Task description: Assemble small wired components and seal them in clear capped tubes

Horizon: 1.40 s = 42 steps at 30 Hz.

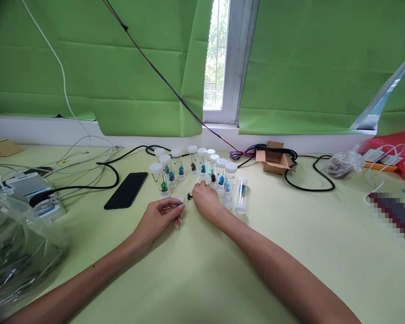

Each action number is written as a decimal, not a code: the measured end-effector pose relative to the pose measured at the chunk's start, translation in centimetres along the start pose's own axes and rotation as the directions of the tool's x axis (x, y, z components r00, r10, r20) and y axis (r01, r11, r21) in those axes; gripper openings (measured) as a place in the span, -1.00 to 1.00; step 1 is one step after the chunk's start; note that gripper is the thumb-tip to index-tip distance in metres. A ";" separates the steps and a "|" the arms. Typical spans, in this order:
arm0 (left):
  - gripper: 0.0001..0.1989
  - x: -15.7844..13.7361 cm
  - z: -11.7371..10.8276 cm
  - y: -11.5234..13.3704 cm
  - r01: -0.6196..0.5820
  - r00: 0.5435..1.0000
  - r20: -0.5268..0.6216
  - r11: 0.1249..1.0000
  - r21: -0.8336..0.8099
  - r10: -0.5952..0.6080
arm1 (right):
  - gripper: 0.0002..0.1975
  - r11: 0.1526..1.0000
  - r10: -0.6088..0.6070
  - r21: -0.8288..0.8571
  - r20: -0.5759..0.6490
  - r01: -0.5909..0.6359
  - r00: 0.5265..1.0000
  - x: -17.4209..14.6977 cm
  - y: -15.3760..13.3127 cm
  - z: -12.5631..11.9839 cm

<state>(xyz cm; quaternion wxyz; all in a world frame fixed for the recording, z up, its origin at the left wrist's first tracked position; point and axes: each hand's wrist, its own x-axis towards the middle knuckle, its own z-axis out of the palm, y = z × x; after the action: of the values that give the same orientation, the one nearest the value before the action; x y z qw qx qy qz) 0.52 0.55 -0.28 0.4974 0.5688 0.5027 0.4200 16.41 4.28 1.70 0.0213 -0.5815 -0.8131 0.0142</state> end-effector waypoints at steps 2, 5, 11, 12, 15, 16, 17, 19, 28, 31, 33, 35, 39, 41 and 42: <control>-0.72 0.0 0.0 -0.1 -0.024 1.000 0.004 0.999 0.030 0.023 | -0.66 1.000 -0.014 -0.007 0.004 0.014 1.000 -0.1 0.0 -0.2; -0.73 0.0 -0.1 -0.2 -0.056 0.998 0.003 0.995 0.080 0.056 | -0.66 0.999 -0.038 -0.004 0.008 0.038 0.999 -0.1 0.1 -0.4; -0.74 0.0 -0.1 -0.1 -0.076 0.997 -0.008 0.988 0.134 0.078 | -0.67 0.997 -0.051 0.051 -0.027 0.052 0.998 0.0 0.4 -0.8; -0.74 -0.1 -0.2 0.0 -0.081 0.996 -0.011 0.987 0.138 0.083 | -0.67 0.996 -0.054 0.066 -0.036 0.056 0.998 0.0 0.5 -0.9; -0.74 -0.2 -0.2 0.2 -0.085 0.996 -0.019 0.987 0.139 0.089 | -0.71 0.991 -0.071 0.108 -0.069 0.078 0.995 0.1 0.5 -1.4; -0.75 -0.2 -0.3 0.3 -0.086 0.996 -0.022 0.987 0.136 0.090 | -0.74 0.988 -0.078 0.126 -0.085 0.088 0.993 0.1 0.5 -1.5; -0.75 -0.2 -0.3 0.3 -0.088 0.995 -0.025 0.987 0.132 0.092 | -0.78 0.982 -0.083 0.162 -0.108 0.100 0.991 0.2 0.5 -1.6; -0.75 -0.2 -0.3 0.4 -0.091 0.995 -0.026 0.988 0.122 0.095 | -0.85 0.943 -0.074 0.307 -0.169 0.124 0.983 0.5 0.6 -1.9; -0.75 -0.1 -0.2 0.4 -0.100 0.994 -0.024 0.990 0.102 0.103 | -0.81 0.097 0.062 0.995 0.002 -0.009 0.998 1.4 0.5 -2.1; -0.75 -0.1 -0.2 0.3 -0.107 0.994 -0.020 0.988 0.107 0.110 | -0.84 -0.063 0.059 0.996 0.065 -0.061 0.996 1.6 0.4 -1.7; -0.75 -0.1 -0.2 0.2 -0.110 0.994 -0.015 0.988 0.109 0.112 | -0.84 -0.139 0.051 0.985 0.111 -0.103 0.993 1.6 0.2 -1.4; -0.74 -0.1 -0.2 0.2 -0.110 0.994 -0.006 0.988 0.106 0.111 | -0.84 -0.193 0.034 0.973 0.137 -0.128 0.990 1.5 0.1 -1.1; -0.73 -0.1 -0.2 0.4 -0.096 0.995 -0.003 0.990 0.105 0.097 | -0.83 -0.249 0.007 0.960 0.131 -0.125 0.991 1.3 0.0 -0.6; -0.73 -0.2 -0.2 0.4 -0.088 0.996 -0.004 0.991 0.106 0.089 | -0.84 -0.277 0.002 0.955 0.111 -0.106 0.994 1.2 0.0 -0.3; -0.73 -0.2 -0.2 0.4 -0.087 0.996 -0.006 0.991 0.106 0.088 | -0.85 -0.289 0.004 0.953 0.102 -0.096 0.995 1.3 0.1 -0.2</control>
<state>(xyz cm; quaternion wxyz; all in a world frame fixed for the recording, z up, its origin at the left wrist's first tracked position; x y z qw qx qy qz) 0.32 0.39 0.19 0.4448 0.6136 0.5014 0.4174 16.09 5.49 1.88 0.4548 -0.3632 -0.4492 0.6778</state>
